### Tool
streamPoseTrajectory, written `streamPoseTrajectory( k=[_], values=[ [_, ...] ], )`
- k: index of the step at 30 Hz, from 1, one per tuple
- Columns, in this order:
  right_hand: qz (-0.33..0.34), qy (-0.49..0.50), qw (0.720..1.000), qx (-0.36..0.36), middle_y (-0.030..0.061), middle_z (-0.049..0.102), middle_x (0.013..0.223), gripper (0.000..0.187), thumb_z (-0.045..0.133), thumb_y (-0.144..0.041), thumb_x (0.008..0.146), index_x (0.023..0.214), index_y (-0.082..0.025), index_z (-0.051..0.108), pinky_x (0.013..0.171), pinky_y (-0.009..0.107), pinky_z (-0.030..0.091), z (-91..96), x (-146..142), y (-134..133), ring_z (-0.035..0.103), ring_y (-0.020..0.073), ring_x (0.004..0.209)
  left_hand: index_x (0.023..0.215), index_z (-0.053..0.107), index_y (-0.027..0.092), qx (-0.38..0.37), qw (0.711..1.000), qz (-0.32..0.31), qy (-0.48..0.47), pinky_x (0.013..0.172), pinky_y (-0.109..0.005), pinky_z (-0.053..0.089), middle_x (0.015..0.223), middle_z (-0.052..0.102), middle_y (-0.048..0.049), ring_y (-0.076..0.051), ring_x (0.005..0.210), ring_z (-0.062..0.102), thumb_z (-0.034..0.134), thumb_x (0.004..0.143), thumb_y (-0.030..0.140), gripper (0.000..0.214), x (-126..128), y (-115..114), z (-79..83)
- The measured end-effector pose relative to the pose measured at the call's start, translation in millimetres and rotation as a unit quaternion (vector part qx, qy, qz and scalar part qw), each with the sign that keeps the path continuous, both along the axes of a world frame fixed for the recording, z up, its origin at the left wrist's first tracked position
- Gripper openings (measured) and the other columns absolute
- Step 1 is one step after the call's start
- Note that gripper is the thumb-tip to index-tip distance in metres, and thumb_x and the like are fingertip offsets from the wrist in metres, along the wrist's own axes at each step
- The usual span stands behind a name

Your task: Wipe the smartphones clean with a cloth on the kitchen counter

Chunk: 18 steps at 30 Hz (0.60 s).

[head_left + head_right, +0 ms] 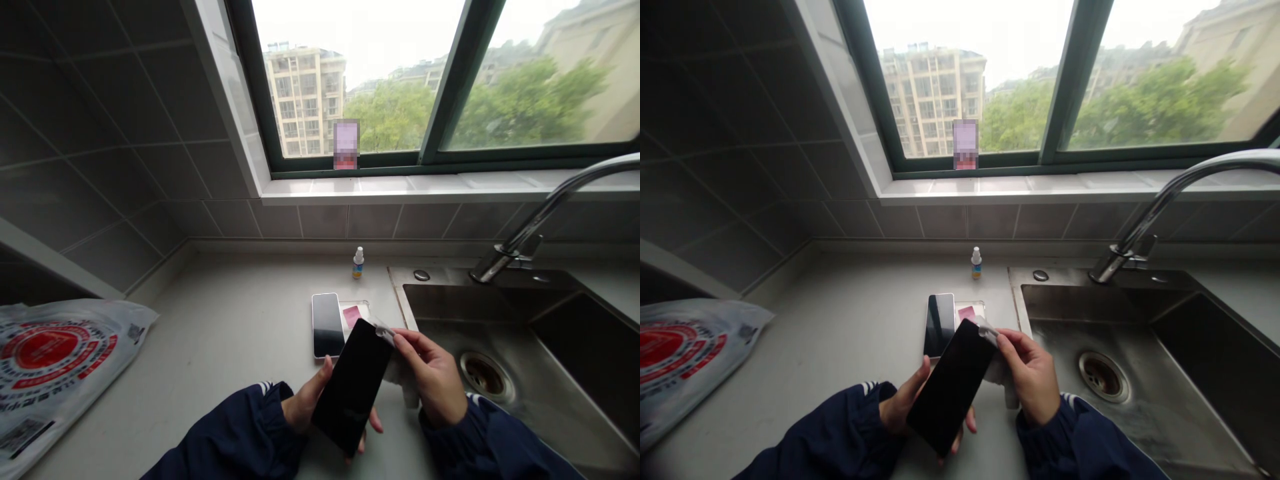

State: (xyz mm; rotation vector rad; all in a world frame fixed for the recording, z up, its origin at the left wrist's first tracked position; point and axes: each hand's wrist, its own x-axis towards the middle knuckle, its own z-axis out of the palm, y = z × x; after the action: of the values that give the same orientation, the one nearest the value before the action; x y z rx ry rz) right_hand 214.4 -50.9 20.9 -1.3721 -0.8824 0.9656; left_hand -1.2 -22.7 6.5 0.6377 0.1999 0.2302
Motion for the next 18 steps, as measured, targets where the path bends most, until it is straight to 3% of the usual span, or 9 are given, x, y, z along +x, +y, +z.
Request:
streamPoseTrajectory(
  k=[4,7,11,14,18],
  values=[
    [0.009,0.017,1.0,-0.011,0.0049,0.072,0.086,0.037,0.067,-0.05,0.081,0.098,-0.017,0.067,0.066,0.029,0.055,-4.5,3.0,3.5,0.067,0.0197,0.076,0.125,0.055,0.005,-0.006,0.999,0.052,0.009,0.051,-0.026,0.049,0.108,0.065,-0.0225,-0.023,0.072,0.069,0.024,0.08,0.081,0.093,-0.4,0.1,-2.5],
    [0.092,0.022,0.995,-0.03,0.0018,0.065,0.07,0.034,0.063,-0.049,0.084,0.084,-0.015,0.066,0.06,0.027,0.051,-1.2,-1.9,2.3,0.061,0.017,0.065,0.12,0.056,0.005,-0.002,0.994,0.096,0.057,0.054,-0.03,0.053,0.113,0.064,-0.0244,-0.026,0.074,0.071,0.017,0.087,0.073,0.085,-1.3,-0.6,-1.6],
    [0.234,0.027,0.971,-0.048,-0.0002,0.058,0.062,0.043,0.058,-0.053,0.088,0.071,-0.014,0.064,0.061,0.027,0.048,6.1,-13.4,-2.4,0.056,0.0146,0.06,0.128,0.046,0.012,0.029,0.982,0.157,0.098,0.059,-0.036,0.057,0.102,0.069,-0.0205,-0.03,0.076,0.072,0.026,0.092,0.064,0.067,-0.7,-3.0,2.6],
    [0.322,0.032,0.944,-0.056,0.0026,0.064,0.072,0.043,0.06,-0.054,0.086,0.08,-0.013,0.069,0.071,0.032,0.05,9.8,-17.4,-4.9,0.061,0.0185,0.068,0.123,0.049,0.012,0.067,0.97,0.199,0.124,0.055,-0.035,0.058,0.095,0.069,-0.0165,-0.027,0.07,0.072,0.031,0.094,0.058,0.057,0.4,-4.2,4.1],
    [0.362,0.032,0.929,-0.067,0.0069,0.069,0.093,0.044,0.068,-0.051,0.081,0.099,-0.012,0.069,0.084,0.034,0.048,9.8,-16.4,-5.6,0.063,0.0237,0.088,0.124,0.041,0.016,0.091,0.961,0.219,0.142,0.041,-0.037,0.055,0.097,0.066,-0.0136,-0.025,0.054,0.069,0.03,0.092,0.061,0.056,1.2,-2.0,1.3]
  ],
)
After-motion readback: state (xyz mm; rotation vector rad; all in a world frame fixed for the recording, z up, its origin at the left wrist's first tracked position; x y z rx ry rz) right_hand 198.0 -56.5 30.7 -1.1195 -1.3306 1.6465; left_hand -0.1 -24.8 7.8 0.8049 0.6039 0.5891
